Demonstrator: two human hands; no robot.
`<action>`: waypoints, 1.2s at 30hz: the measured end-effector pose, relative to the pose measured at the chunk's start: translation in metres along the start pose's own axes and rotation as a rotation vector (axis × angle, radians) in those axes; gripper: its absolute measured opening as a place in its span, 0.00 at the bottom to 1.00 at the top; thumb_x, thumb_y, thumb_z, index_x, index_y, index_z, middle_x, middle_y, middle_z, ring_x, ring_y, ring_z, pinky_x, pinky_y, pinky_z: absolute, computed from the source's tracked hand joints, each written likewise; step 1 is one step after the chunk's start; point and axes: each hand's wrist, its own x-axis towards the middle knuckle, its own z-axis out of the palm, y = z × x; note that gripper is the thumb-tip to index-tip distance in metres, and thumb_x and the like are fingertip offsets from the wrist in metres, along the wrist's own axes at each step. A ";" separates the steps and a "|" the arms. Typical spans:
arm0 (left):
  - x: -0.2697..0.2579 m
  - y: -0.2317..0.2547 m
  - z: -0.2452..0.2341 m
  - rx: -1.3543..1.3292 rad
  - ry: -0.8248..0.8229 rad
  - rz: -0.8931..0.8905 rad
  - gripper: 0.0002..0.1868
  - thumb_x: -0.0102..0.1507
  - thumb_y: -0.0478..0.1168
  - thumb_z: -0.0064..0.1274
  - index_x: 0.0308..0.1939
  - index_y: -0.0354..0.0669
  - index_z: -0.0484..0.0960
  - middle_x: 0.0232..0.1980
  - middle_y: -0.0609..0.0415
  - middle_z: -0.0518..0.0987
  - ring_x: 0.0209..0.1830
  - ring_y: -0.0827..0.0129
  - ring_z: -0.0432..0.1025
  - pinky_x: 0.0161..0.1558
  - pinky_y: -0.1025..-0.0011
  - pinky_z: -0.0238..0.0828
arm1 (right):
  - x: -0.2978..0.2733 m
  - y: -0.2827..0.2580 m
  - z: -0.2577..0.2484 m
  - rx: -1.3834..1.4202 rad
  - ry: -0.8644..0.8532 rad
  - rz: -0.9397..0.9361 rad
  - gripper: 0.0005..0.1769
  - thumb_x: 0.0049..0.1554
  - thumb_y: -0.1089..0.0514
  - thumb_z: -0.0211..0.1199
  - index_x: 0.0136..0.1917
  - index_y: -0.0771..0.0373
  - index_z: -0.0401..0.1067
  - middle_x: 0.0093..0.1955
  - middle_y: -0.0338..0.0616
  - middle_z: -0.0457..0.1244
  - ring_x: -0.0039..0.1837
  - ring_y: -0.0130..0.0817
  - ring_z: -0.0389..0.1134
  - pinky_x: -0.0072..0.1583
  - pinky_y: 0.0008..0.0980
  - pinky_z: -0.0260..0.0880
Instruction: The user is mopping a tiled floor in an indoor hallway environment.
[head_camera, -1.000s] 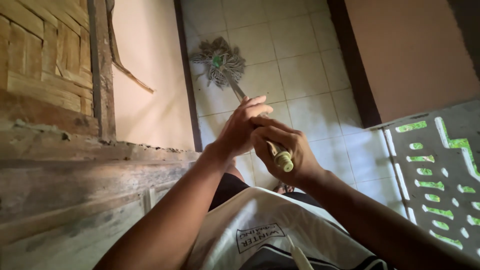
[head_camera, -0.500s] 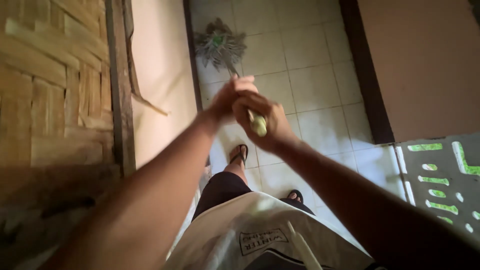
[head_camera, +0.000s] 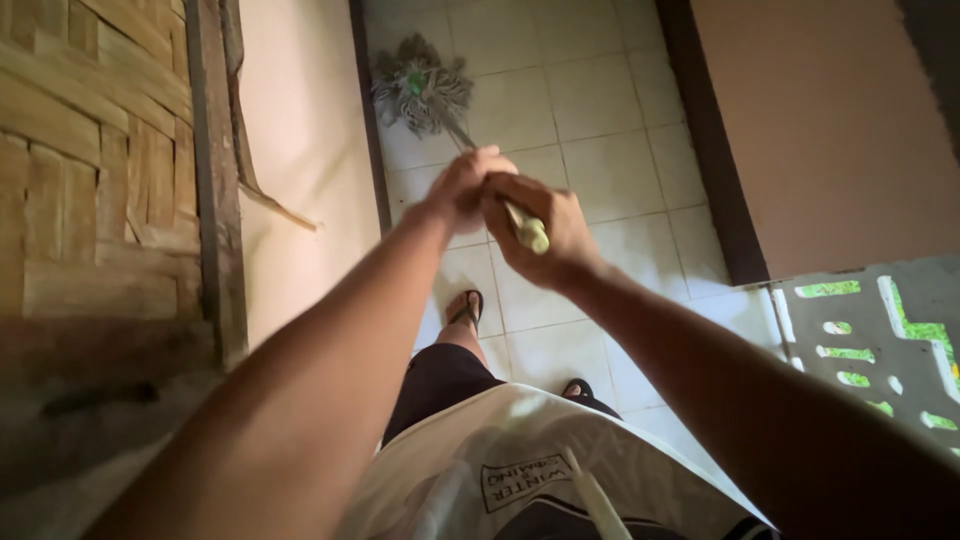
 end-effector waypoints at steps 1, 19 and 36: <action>-0.010 0.014 0.004 0.002 0.000 0.001 0.04 0.63 0.36 0.54 0.35 0.49 0.84 0.42 0.56 0.86 0.63 0.59 0.73 0.78 0.59 0.49 | -0.012 -0.006 -0.006 0.000 0.002 -0.001 0.03 0.61 0.61 0.61 0.49 0.61 0.74 0.44 0.48 0.69 0.42 0.45 0.72 0.46 0.38 0.73; -0.105 0.191 0.095 0.010 0.013 -0.132 0.04 0.60 0.41 0.56 0.34 0.46 0.82 0.41 0.44 0.84 0.61 0.41 0.72 0.66 0.54 0.68 | -0.178 -0.064 -0.110 0.016 -0.136 -0.022 0.11 0.58 0.63 0.64 0.54 0.67 0.74 0.54 0.55 0.70 0.47 0.47 0.75 0.49 0.35 0.75; -0.061 0.104 0.048 0.168 -0.118 -0.278 0.09 0.58 0.36 0.55 0.38 0.58 0.85 0.73 0.40 0.68 0.69 0.46 0.67 0.63 0.56 0.67 | -0.107 -0.013 -0.042 -0.008 -0.067 -0.136 0.08 0.58 0.68 0.63 0.52 0.68 0.74 0.58 0.56 0.69 0.53 0.49 0.74 0.54 0.38 0.76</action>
